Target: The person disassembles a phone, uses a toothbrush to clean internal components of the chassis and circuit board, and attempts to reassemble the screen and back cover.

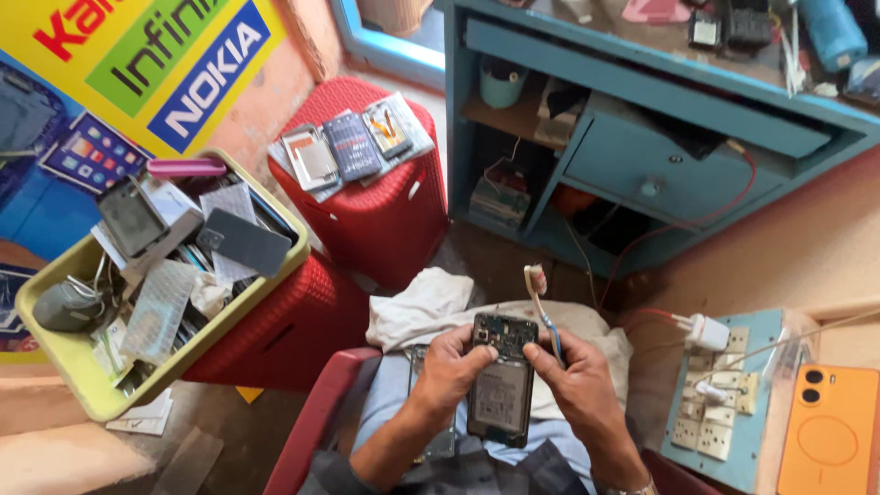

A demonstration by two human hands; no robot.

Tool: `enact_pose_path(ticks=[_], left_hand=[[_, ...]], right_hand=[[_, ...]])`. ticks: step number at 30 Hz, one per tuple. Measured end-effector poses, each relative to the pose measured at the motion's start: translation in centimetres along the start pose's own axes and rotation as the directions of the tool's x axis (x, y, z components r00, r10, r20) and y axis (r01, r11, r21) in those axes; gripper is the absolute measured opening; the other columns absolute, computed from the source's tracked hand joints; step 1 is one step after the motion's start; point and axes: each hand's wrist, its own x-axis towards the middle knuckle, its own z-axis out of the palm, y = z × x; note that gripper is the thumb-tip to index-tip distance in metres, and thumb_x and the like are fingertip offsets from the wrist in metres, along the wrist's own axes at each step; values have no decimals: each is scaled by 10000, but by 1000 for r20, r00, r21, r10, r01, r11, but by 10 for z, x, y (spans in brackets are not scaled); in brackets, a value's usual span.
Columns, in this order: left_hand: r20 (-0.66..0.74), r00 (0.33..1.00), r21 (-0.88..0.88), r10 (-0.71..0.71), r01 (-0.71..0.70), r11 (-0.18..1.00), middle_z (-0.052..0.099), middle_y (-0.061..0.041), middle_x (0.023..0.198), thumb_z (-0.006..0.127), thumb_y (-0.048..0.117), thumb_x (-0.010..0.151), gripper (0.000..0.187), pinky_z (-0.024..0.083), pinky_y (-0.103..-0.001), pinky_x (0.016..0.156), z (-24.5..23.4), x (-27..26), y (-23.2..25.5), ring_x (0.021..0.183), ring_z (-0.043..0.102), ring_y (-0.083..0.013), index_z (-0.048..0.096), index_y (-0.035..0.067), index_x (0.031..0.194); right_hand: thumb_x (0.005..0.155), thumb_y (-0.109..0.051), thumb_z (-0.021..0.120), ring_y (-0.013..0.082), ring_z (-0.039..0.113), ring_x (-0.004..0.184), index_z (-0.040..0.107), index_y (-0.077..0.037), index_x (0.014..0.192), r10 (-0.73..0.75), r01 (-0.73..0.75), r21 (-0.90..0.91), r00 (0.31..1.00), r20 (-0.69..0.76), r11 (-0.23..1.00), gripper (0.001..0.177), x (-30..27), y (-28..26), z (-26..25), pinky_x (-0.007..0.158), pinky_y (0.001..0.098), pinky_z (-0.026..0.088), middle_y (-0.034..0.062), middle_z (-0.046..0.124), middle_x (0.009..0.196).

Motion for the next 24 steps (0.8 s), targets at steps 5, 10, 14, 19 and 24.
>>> enact_pose_path(ticks=[5,10,14,19,24], left_hand=[[6,1000,48,-24,24,999,732,-13,956,620,44,923,217,538,-214,752,5,-1,12,828,651,-56,701,-7,1117],[37,999,20,-32,31,999,734,-17,951,617,50,939,207,538,-218,751,6,2,16,817,655,-59,696,-22,1117],[33,999,-13,-40,40,999,740,-10,959,608,45,937,217,542,-214,764,8,3,21,822,659,-49,696,-15,1126],[35,997,-24,-75,76,997,739,-23,943,619,45,934,200,555,-224,753,7,1,23,809,670,-63,694,-15,1109],[15,999,-23,-34,34,999,742,-36,926,640,29,923,189,551,-232,737,7,-1,20,794,666,-71,705,-28,1091]], right_hand=[[918,-140,736,36,480,663,741,15,1012,64,-63,73,998,-9,995,182,6,8,-5,564,213,367,-47,621,775],[910,-147,736,41,469,641,751,20,1015,114,-113,86,993,-12,990,198,13,5,-5,548,220,358,-38,622,754],[905,-161,733,38,461,629,754,7,1023,120,-120,67,993,5,991,207,13,-1,-4,544,217,363,-50,602,727],[902,-151,743,45,387,601,755,8,1019,164,-162,69,986,-31,984,198,10,-2,-1,513,230,288,-58,541,698],[907,-146,741,44,384,593,752,8,1010,128,-127,57,992,-14,990,186,7,-6,1,507,230,285,-60,531,685]])
